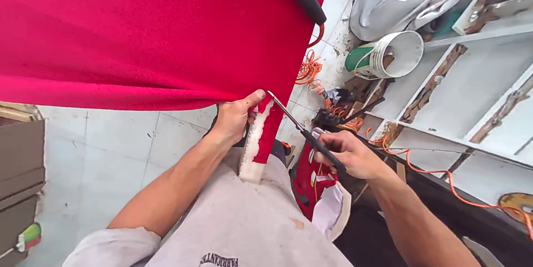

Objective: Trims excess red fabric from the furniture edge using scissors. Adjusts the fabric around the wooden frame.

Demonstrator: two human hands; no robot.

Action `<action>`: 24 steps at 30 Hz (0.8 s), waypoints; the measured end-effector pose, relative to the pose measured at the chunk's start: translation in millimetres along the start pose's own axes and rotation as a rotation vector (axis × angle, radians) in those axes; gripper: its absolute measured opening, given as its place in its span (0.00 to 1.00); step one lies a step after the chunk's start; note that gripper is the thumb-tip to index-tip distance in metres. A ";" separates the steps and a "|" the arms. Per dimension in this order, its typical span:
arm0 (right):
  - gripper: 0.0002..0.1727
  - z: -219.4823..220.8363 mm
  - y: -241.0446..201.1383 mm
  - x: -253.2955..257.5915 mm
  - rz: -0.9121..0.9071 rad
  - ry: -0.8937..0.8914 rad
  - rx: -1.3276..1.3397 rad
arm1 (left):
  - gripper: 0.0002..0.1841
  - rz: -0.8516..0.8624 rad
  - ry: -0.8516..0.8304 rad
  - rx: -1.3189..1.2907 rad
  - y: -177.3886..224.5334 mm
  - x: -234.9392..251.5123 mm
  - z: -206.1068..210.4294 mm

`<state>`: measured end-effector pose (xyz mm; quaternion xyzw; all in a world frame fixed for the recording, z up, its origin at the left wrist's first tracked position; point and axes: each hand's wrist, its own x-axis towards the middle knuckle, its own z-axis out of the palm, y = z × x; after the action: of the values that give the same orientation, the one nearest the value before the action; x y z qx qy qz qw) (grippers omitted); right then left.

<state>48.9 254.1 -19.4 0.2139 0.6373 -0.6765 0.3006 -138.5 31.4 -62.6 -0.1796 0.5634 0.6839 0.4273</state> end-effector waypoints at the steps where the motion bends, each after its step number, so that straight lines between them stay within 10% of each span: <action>1: 0.13 -3.1 -1.7 0.8 0.007 -0.010 -0.017 | 0.06 -0.001 -0.001 0.001 0.5 0.1 -0.4; 11: 0.18 -26.1 -4.9 -23.9 0.049 -0.072 -0.144 | 0.02 0.027 -0.090 -0.014 -3.9 8.7 -10.0; 16: 0.21 -46.2 -67.2 -49.8 -0.171 0.168 -0.410 | 0.05 0.038 -0.081 -0.013 -35.4 31.2 -24.4; 20: 0.14 -7.4 -167.0 21.9 -0.345 0.420 -1.062 | 0.04 0.067 -0.066 -0.041 -52.8 52.2 -27.3; 24: 0.14 47.8 -252.3 138.8 -0.495 0.372 -1.091 | 0.03 0.114 -0.169 -0.083 -60.9 67.4 -33.5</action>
<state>-219.1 189.9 77.0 -0.0103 0.9632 -0.2548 0.0849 -136.9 26.2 -159.2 -0.1068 0.5059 0.7424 0.4260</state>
